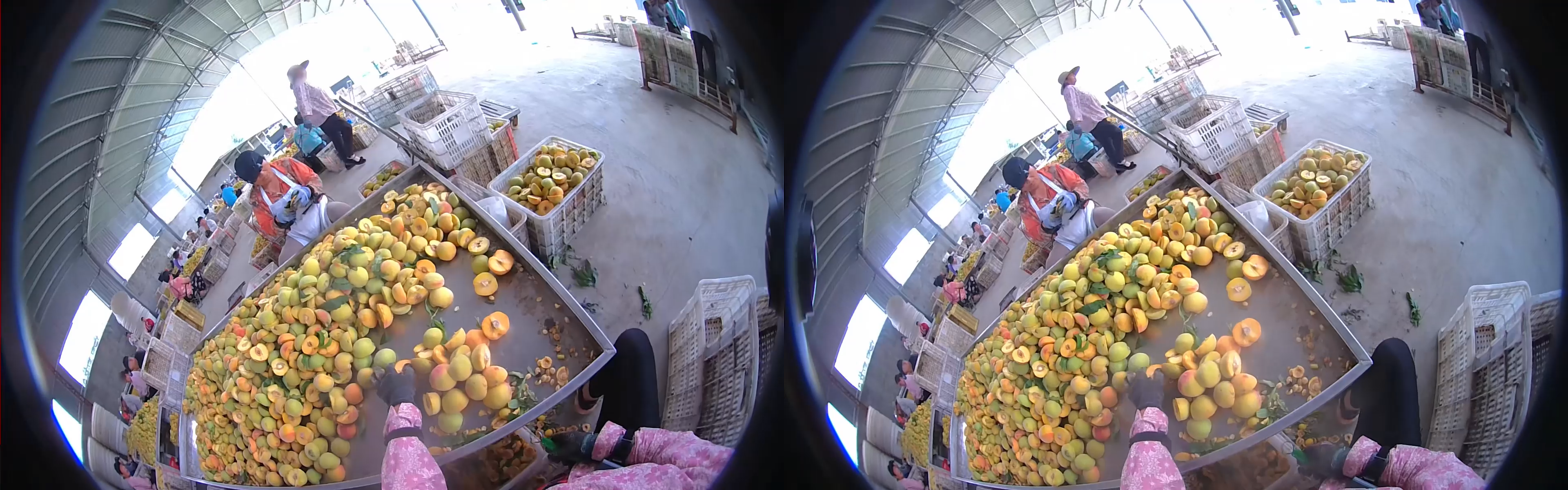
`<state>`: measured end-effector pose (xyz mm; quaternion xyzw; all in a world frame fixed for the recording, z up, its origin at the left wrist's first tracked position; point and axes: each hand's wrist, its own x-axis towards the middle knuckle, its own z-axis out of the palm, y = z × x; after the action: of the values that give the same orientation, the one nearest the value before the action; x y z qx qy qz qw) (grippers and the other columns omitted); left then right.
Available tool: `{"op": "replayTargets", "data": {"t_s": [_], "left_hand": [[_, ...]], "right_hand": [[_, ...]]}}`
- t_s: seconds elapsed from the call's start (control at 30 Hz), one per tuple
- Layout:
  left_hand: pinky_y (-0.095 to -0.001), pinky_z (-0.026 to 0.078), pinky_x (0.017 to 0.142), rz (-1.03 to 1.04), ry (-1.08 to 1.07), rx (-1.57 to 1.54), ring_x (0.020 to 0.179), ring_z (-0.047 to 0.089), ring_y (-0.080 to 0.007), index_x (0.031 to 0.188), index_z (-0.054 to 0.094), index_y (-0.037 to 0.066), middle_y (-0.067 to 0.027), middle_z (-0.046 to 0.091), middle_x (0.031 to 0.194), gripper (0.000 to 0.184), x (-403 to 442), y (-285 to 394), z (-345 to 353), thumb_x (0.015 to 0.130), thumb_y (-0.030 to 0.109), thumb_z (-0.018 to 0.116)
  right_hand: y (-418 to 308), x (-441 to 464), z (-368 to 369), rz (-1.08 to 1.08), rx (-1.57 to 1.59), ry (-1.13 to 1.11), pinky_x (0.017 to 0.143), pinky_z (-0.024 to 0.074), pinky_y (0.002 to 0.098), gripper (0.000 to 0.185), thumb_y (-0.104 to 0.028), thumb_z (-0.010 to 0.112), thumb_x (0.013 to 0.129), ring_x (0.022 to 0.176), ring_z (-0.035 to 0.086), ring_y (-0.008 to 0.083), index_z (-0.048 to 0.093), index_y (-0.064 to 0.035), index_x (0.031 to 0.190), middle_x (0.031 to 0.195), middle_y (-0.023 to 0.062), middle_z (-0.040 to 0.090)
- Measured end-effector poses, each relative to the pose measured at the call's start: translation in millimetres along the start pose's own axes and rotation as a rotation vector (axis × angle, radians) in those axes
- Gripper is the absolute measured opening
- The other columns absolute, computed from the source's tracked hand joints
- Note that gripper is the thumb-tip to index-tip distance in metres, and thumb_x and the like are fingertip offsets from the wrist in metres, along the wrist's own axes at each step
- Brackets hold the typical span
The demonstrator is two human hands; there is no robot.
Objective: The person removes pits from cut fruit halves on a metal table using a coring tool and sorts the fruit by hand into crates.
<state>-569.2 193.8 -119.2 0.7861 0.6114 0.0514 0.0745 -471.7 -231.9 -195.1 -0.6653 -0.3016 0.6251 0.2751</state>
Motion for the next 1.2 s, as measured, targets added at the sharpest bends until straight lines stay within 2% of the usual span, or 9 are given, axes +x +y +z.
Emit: {"op": "replayTargets", "data": {"t_s": [0.27, 0.33, 0.37, 0.5, 0.8, 0.87, 0.9, 1.0, 1.2], "left_hand": [[-0.0369, 0.048, 0.073, 0.222, 0.376, -0.738, 0.084, 0.059, -0.0273, 0.096, 0.052, 0.002, -0.014, 0.06, 0.088, 0.03, -48.5, -6.8, -44.5, 0.075, 0.02, 0.064], [-0.0353, 0.048, 0.074, 0.039, -0.23, -1.831, 0.082, 0.06, -0.0227, 0.098, 0.052, 0.002, -0.0126, 0.06, 0.09, 0.031, -72.3, -14.6, -80.7, 0.075, 0.019, 0.065], [-0.0325, 0.046, 0.077, 0.364, 0.075, -1.319, 0.088, 0.056, -0.0223, 0.104, 0.05, 0.002, -0.0106, 0.059, 0.092, 0.04, -88.0, -20.1, -81.8, 0.073, 0.017, 0.069], [-0.0388, 0.045, 0.082, -0.037, -0.401, -2.144, 0.096, 0.054, -0.0247, 0.109, 0.049, 0.0, -0.0112, 0.056, 0.103, 0.039, -147.8, -57.8, -86.8, 0.078, 0.019, 0.063], [-0.0509, 0.042, 0.091, -0.05, -0.729, -2.398, 0.114, 0.047, -0.0299, 0.119, 0.049, -0.002, -0.0111, 0.049, 0.127, 0.04, -239.0, -60.0, -47.9, 0.086, 0.02, 0.054], [-0.05, 0.043, 0.091, -0.653, -1.473, -2.903, 0.114, 0.047, -0.0302, 0.121, 0.049, 0.001, -0.0123, 0.049, 0.126, 0.04, -230.8, -99.1, 6.3, 0.086, 0.021, 0.053], [-0.0482, 0.044, 0.089, -0.168, -1.146, -2.574, 0.113, 0.047, -0.0294, 0.12, 0.05, 0.003, -0.0115, 0.052, 0.122, 0.039, -235.0, -102.5, 28.1, 0.087, 0.024, 0.053], [-0.0439, 0.045, 0.089, -0.228, -0.418, -1.789, 0.109, 0.049, -0.0272, 0.116, 0.052, 0.005, -0.0093, 0.055, 0.114, 0.035, -283.6, -55.1, -42.1, 0.09, 0.028, 0.048], [-0.0422, 0.044, 0.091, 0.092, -0.081, -1.417, 0.107, 0.049, -0.0265, 0.114, 0.052, 0.006, -0.0091, 0.055, 0.112, 0.037, -304.4, 21.8, -43.6, 0.091, 0.033, 0.044]], "right_hand": [[-0.3, 5.6, -0.6, -0.244, -0.314, 0.037, 0.057, 0.0446, 0.0255, 0.028, -0.037, 0.056, 0.084, 0.062, 0.054, 0.0076, 0.056, -0.0148, 0.102, 0.081, -0.0005, 0.062], [2.8, 3.9, 0.0, -0.287, -0.182, -0.019, 0.059, 0.0454, 0.0265, 0.027, -0.035, 0.054, 0.086, 0.064, 0.055, 0.0078, 0.055, -0.015, 0.104, 0.083, -0.0003, 0.061], [1.3, 2.3, 0.9, -0.32, -0.045, -0.075, 0.061, 0.0462, 0.0276, 0.026, -0.034, 0.052, 0.088, 0.066, 0.055, 0.0081, 0.054, -0.0152, 0.105, 0.084, -0.0002, 0.061], [-29.8, -11.6, -1.4, -0.393, 0.107, -0.196, 0.064, 0.0473, 0.0289, 0.032, -0.03, 0.048, 0.091, 0.07, 0.056, 0.01, 0.049, -0.016, 0.12, 0.088, 0.0001, 0.06], [-93.9, -46.1, -11.2, -0.519, 0.111, -0.054, 0.056, 0.0467, 0.0243, 0.027, -0.027, 0.051, 0.09, 0.063, 0.051, 0.0078, 0.045, -0.0087, 0.109, 0.078, 0.001, 0.05], [-83.1, -39.6, -9.9, -0.384, 0.107, -0.121, 0.052, 0.0451, 0.0236, 0.026, -0.028, 0.053, 0.089, 0.058, 0.049, 0.0068, 0.046, -0.0093, 0.107, 0.075, 0.0002, 0.049], [-78.2, -36.2, -8.9, -0.413, 0.084, -0.13, 0.048, 0.0434, 0.0238, 0.027, -0.029, 0.055, 0.088, 0.055, 0.048, 0.0066, 0.046, -0.0096, 0.104, 0.073, -0.0001, 0.048], [-99.1, -54.3, 1.8, -0.462, 0.136, -0.092, 0.048, 0.0427, 0.0242, 0.031, -0.032, 0.058, 0.086, 0.054, 0.048, 0.0073, 0.046, -0.0094, 0.103, 0.071, -0.0001, 0.048], [-112.7, -8.6, 22.8, -0.824, 0.063, 0.225, 0.065, 0.0461, 0.0249, 0.04, -0.033, 0.061, 0.084, 0.075, 0.054, 0.009, 0.051, -0.0043, 0.11, 0.086, 0.0036, 0.058]]}}
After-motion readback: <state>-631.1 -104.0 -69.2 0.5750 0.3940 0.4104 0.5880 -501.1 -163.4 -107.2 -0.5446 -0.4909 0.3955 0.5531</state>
